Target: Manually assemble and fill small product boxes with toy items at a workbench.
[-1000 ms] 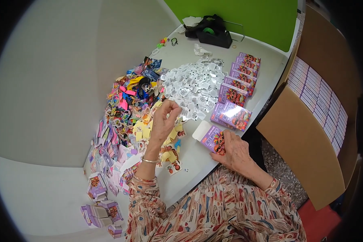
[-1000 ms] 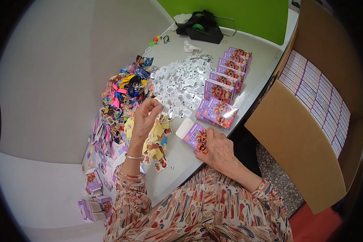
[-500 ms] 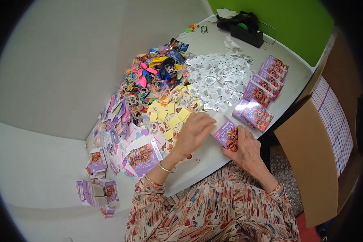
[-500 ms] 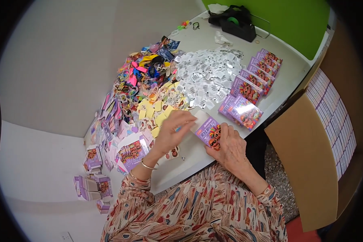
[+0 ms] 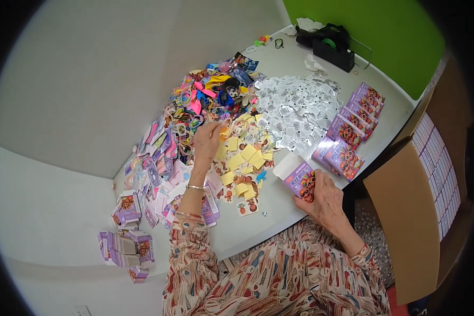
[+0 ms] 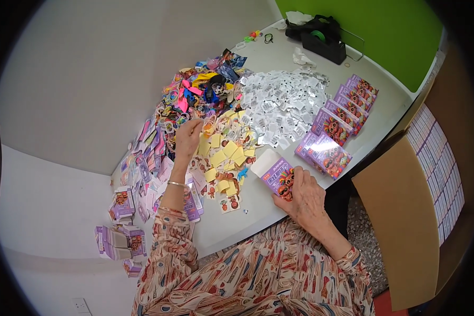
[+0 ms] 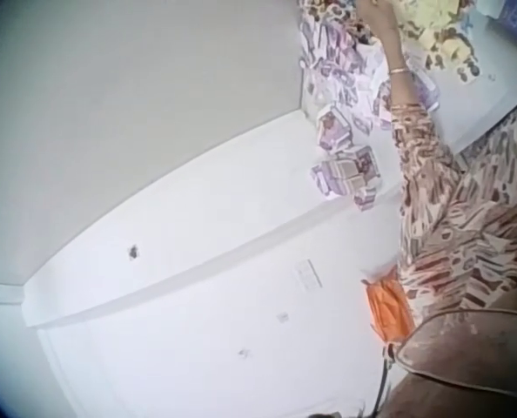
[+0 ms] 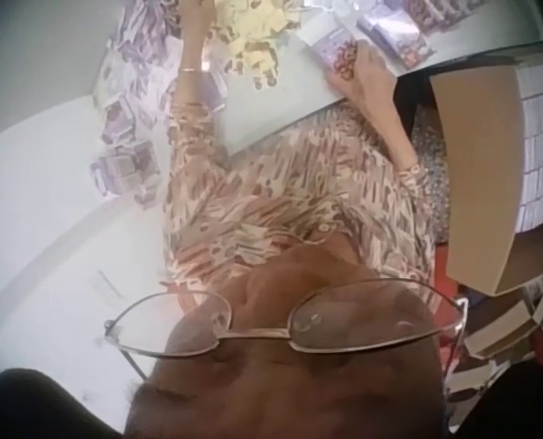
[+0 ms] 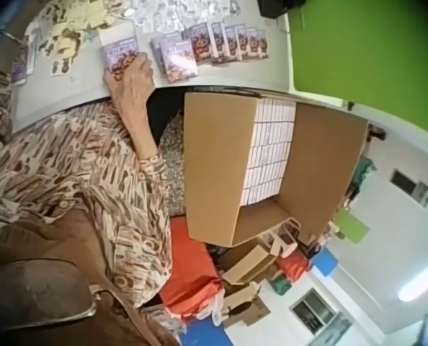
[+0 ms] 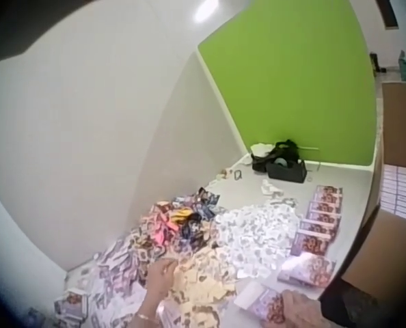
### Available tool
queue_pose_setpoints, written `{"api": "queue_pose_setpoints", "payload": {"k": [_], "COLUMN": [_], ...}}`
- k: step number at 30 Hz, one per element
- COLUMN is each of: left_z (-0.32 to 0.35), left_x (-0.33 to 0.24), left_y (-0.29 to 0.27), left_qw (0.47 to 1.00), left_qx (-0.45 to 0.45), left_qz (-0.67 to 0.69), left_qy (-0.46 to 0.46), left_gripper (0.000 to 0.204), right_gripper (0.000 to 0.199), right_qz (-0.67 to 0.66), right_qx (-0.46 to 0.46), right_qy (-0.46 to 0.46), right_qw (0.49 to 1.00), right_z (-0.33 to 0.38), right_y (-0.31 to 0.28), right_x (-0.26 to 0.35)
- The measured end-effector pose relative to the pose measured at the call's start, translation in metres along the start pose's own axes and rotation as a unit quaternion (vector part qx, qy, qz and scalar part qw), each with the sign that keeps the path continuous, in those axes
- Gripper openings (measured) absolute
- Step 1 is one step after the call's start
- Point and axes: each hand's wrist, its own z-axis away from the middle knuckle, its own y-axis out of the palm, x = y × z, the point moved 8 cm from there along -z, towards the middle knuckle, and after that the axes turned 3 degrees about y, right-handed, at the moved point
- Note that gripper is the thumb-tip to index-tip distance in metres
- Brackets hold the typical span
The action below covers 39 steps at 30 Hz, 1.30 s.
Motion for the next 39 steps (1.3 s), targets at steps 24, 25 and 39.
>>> {"api": "queue_pose_setpoints", "payload": {"k": [24, 25, 39], "left_z": [0.007, 0.021, 0.074], "left_x": [0.054, 0.063, 0.071], "left_y": [-0.071, -0.079, -0.06], "left_qw": [0.99, 0.984, 0.956], "left_qx": [0.118, 0.145, 0.198], "left_qz": [-0.031, -0.072, -0.199], "left_qy": [-0.071, -0.067, 0.087], "left_gripper": [0.027, 0.028, 0.025], "right_gripper": [0.065, 0.066, 0.066], "right_qz": [0.013, 0.005, 0.013], "right_qx": [-0.023, -0.007, 0.008], "right_qy": [-0.02, -0.005, -0.004], "right_qw": [0.999, 1.0, 1.0], "right_z": [-0.001, -0.001, -0.004], "right_y": [-0.005, -0.001, 0.003], "right_x": [0.002, -0.001, 0.003]}}
